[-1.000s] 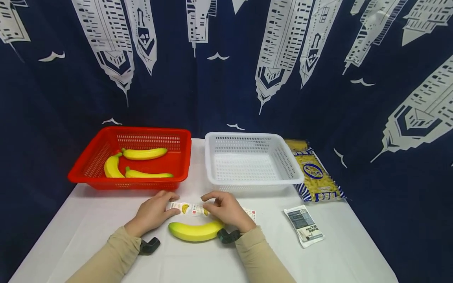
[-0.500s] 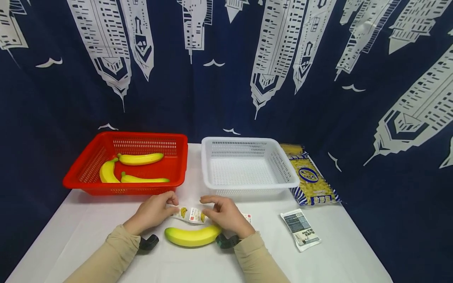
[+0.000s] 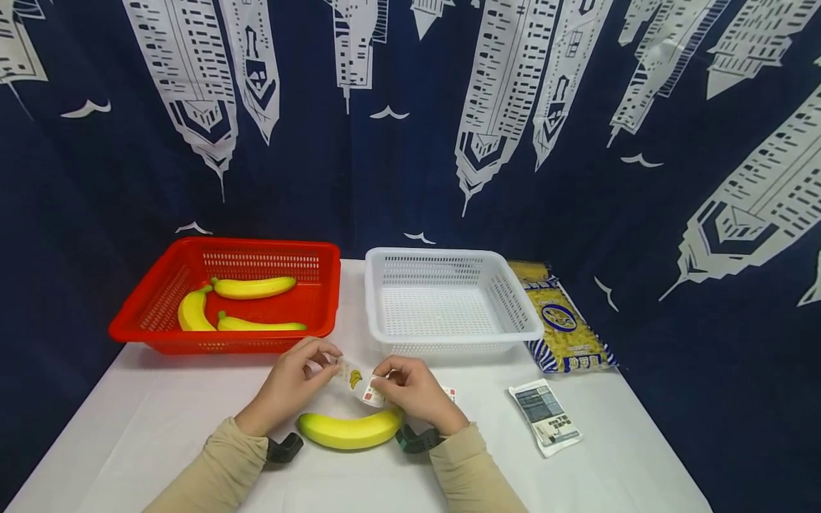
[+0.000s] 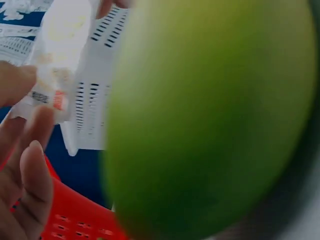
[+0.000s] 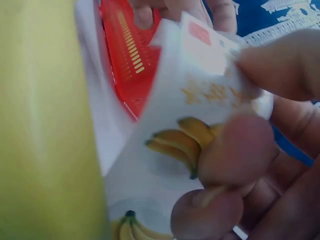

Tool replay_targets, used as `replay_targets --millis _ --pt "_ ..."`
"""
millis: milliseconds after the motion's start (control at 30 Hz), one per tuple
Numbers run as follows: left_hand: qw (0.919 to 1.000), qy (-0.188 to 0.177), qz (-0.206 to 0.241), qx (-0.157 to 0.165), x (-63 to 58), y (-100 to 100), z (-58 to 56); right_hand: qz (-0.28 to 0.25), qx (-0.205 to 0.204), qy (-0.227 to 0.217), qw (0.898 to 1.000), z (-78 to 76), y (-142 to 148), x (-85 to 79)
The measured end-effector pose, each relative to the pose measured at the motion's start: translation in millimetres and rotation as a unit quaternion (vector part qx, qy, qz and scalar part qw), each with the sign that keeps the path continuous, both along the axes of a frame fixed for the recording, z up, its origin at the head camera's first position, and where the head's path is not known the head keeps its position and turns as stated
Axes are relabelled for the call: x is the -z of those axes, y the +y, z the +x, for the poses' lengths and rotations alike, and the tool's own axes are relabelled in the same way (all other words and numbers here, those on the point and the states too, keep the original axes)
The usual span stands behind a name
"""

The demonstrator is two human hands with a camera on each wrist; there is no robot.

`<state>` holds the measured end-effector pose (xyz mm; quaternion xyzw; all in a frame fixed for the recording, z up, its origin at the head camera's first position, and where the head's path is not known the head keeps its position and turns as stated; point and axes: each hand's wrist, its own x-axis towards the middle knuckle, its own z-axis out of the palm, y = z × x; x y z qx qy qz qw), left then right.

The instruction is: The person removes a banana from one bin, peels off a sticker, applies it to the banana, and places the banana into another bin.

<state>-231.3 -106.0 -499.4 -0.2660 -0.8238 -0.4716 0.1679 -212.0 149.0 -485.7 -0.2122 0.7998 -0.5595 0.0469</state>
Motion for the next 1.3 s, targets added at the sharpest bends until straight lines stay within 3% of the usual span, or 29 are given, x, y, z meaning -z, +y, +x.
replay_targets --millis 200,400,667,900,1133,1300 --pt "0.9966 0.068 0.039 0.026 7.5 4 3.7 -0.03 0.011 0.017 0.999 2.7 -4 1.4" --pt "0.9951 0.088 -0.01 0.043 7.1 4 9.9 -0.057 0.015 0.052 0.997 3.1 -8 1.8" --pt "0.9923 0.101 -0.015 0.069 8.4 5 14.2 -0.09 0.017 0.068 0.993 4.0 -14 4.6" --pt "0.9911 0.102 -0.032 0.08 7.3 7 16.4 -0.062 -0.01 0.078 0.995 4.8 -16 9.8" --pt "0.9878 0.136 -0.038 0.067 10.6 7 15.1 -0.063 -0.034 0.104 0.992 5.5 -18 11.8" --pt "0.9851 0.157 -0.036 0.059 11.3 7 13.1 -0.046 -0.023 0.111 0.993 6.6 -18 10.6"
